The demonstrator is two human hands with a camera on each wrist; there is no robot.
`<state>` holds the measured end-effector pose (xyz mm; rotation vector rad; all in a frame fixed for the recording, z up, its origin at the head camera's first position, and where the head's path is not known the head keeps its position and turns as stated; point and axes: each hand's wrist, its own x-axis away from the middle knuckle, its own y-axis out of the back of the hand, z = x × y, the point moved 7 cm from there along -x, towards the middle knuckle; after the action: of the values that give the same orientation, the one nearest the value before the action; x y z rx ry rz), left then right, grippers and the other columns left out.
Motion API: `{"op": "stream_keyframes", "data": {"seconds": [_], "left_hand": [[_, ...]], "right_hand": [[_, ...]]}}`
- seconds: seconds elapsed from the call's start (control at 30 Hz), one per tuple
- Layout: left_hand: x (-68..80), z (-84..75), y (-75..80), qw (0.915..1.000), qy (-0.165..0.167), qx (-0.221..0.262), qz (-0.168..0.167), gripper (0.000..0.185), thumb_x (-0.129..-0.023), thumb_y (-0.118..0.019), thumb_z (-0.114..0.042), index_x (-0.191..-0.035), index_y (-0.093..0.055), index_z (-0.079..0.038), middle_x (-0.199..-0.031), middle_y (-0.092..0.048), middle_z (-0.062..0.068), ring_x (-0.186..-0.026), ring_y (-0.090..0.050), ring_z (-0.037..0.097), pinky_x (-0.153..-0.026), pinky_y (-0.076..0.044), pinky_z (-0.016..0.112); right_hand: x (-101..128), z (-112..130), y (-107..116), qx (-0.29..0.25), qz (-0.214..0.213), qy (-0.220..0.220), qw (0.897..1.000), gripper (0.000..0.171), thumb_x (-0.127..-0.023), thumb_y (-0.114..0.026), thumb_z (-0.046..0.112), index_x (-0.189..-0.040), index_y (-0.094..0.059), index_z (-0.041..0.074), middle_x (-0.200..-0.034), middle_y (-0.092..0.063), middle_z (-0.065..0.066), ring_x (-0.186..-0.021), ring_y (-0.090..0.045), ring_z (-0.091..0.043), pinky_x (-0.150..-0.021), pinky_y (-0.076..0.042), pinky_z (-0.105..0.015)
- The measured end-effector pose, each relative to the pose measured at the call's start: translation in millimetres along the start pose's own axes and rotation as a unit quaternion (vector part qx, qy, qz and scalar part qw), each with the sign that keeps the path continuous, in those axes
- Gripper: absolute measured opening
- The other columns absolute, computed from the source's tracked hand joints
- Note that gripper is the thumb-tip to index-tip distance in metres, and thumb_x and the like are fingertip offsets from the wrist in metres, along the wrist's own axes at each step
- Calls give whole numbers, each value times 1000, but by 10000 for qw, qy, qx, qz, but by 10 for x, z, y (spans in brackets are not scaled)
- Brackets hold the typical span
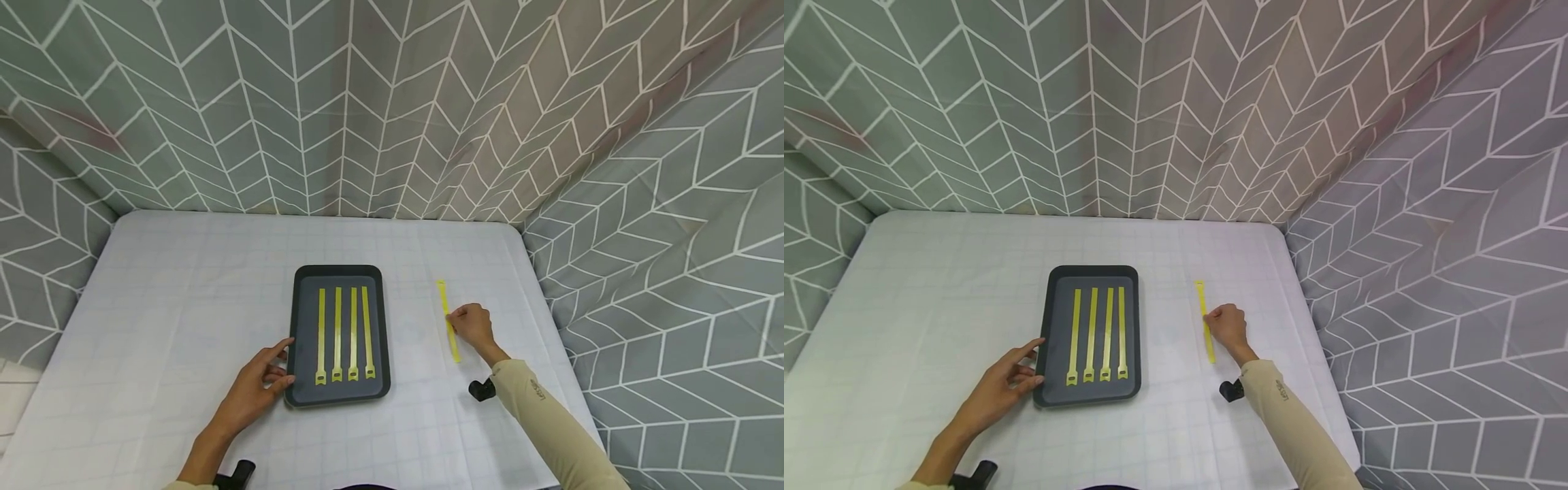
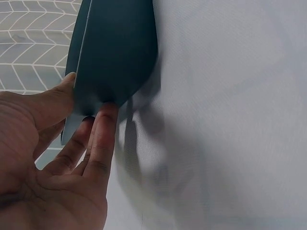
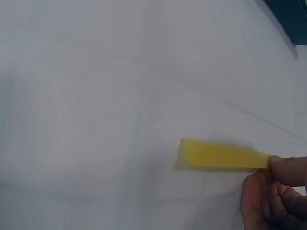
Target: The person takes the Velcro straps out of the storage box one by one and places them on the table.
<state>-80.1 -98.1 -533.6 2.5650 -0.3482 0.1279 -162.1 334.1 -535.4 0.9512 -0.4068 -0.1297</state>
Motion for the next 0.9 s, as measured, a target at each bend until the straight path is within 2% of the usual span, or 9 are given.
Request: {"op": "stream_keyframes", "data": {"seconds": [0.43, 0.7, 0.9], "left_hand": [[15, 18, 10, 10000, 27, 80, 16, 73, -86, -76, 0, -151, -43, -9, -120, -58, 16, -94, -66, 18, -79, -58, 25], [27, 12, 18, 10000, 2, 74, -5, 73, -86, -77, -1, -151, -44, -9, -120, -59, 15, -93, -66, 17, -79, -58, 24], [24, 5, 26, 9998, -92, 155, -42, 73, -85, -77, 1, -150, -45, -8, -119, -59, 16, -92, -66, 16, -78, -58, 24]], "right_hand": [[28, 72, 33, 198, -122, 354, 9991, 19, -91, -72, 19, -84, -74, 2, -73, -71, -7, -64, -62, -16, -56, -48, -26], [24, 70, 43, 310, -208, 403, 9985, 18, -90, -73, 18, -83, -74, 2, -76, -71, -8, -65, -60, -17, -57, -47, -27], [23, 53, 50, 338, -187, 392, 9985, 18, -90, -73, 19, -85, -75, 2, -81, -73, -9, -70, -65, -19, -59, -51, -30]]}}
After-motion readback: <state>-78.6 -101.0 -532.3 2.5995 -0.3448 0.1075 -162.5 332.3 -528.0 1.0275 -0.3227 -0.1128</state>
